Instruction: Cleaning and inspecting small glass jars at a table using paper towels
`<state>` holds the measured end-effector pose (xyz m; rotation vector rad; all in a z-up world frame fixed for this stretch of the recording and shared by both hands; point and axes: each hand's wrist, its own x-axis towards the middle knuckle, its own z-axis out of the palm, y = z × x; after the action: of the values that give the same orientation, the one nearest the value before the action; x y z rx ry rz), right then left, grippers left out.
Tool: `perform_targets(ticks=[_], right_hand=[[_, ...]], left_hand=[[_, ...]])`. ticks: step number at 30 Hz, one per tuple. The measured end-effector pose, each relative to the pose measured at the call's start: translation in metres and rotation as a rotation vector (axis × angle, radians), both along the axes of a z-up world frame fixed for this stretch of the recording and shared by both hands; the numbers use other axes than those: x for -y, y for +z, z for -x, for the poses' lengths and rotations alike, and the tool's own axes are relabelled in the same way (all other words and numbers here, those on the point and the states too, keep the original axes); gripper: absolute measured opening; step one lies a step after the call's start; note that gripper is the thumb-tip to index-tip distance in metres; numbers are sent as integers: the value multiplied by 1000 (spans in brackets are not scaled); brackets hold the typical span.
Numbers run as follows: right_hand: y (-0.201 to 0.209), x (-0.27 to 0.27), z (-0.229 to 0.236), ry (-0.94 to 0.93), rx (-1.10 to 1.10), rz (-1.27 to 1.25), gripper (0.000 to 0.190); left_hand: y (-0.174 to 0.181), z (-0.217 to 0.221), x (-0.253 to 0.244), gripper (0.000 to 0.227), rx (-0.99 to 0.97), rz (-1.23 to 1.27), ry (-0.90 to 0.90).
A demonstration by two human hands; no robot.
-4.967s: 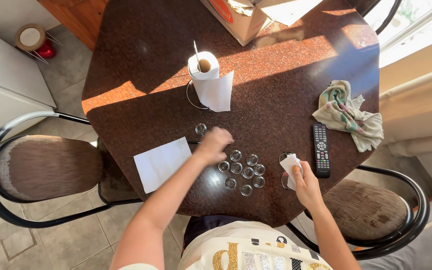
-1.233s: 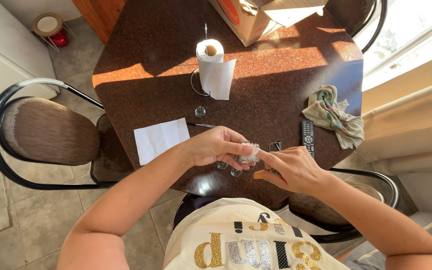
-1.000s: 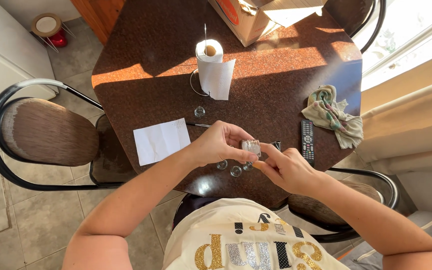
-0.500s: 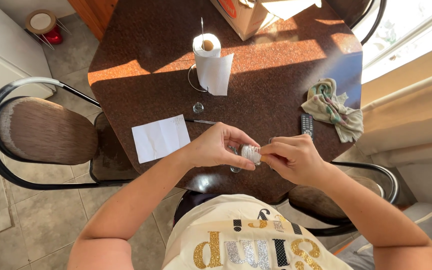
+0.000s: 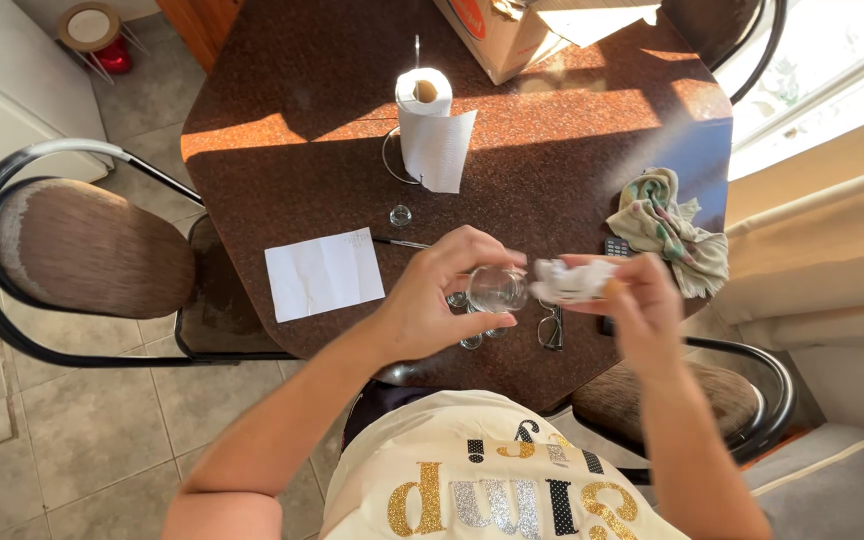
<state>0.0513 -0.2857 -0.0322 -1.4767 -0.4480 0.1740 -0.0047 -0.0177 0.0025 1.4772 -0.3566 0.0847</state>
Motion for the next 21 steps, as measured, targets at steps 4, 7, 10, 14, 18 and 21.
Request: perform_targets(ticks=[4, 7, 10, 14, 18, 21], right_hand=[[-12, -34, 6, 104, -165, -361, 13], [-4, -51, 12, 254, -286, -603, 32], [-30, -47, 6, 277, -350, -639, 39], [-54, -34, 5, 212, -354, -557, 29], [-17, -36, 15, 229, -297, -451, 31], [13, -34, 24, 209, -200, -302, 27]], left_hand=[[-5, -4, 22, 44, 345, -47, 102], [-12, -6, 32, 34, 424, -66, 149], [-15, -8, 32, 28, 511, -162, 196], [-15, -5, 34, 20, 616, -239, 277], [-18, -6, 32, 23, 575, -199, 299], [-20, -9, 19, 51, 371, -76, 321]])
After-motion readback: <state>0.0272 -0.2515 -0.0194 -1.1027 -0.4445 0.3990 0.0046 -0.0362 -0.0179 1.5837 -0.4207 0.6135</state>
